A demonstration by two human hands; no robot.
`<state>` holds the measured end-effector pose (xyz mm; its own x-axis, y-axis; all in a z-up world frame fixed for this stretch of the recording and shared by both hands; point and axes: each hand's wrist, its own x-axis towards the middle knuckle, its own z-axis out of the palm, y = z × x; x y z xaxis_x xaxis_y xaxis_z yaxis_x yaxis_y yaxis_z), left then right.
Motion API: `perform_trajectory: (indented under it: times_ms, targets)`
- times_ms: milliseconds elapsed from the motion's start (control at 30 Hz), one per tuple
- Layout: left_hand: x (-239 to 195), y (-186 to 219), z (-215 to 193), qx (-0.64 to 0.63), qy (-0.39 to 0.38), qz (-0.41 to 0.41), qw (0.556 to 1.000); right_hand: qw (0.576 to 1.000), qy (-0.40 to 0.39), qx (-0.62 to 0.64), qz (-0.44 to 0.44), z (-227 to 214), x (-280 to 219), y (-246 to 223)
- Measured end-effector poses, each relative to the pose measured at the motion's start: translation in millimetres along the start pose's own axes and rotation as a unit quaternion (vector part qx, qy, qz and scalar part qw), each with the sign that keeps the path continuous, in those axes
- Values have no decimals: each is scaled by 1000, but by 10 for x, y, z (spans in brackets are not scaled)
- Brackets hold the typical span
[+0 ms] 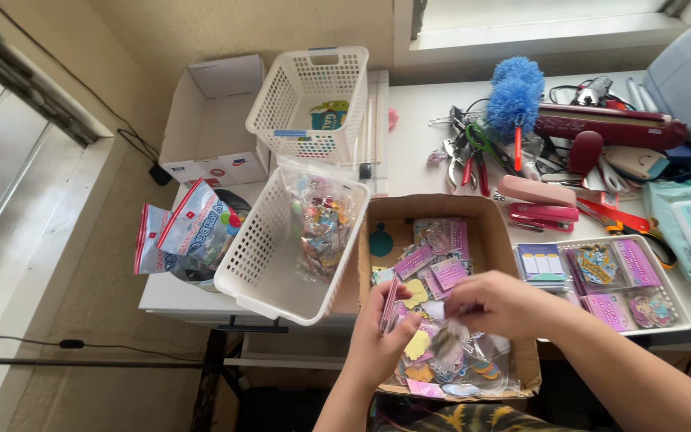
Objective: The person sorts small sticker packs and loose stickers from a cardboard box into a white plastic basket and a compartmentalized tray. They handle each item individually, placing them into designated sections of the tray or into the basket.
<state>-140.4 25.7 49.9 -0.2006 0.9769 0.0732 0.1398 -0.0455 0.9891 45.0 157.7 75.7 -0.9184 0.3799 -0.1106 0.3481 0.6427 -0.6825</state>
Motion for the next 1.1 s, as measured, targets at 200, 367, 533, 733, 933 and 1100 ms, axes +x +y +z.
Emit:
perform_trajectory:
  times_ms: [200, 367, 533, 733, 933, 1100]
  targets:
    - [-80, -350, 405, -283, -138, -112, 943, 968, -45, 163, 186, -10, -270, -251]
    - [-251, -263, 777, -506, -59, -310, 802, 898, 115, 323, 276, 301, -554, 140]
    - [-300, -390, 1111, -517, 55, -377, 766, 771, 191, 547, 265, 593, -847, 429]
    - [-280, -249, 1208, -489, 61, -398, 774, 744, 215, 586, 239, 644, -1163, 519]
    - [-341, -388, 1430, -419, 20, -370, 829, 857, 70, 468, 202, 602, -1440, 552]
    - [-318, -253, 1545, -294, -30, -380, 876, 775, 85, 596, 191, 676, -1655, 683]
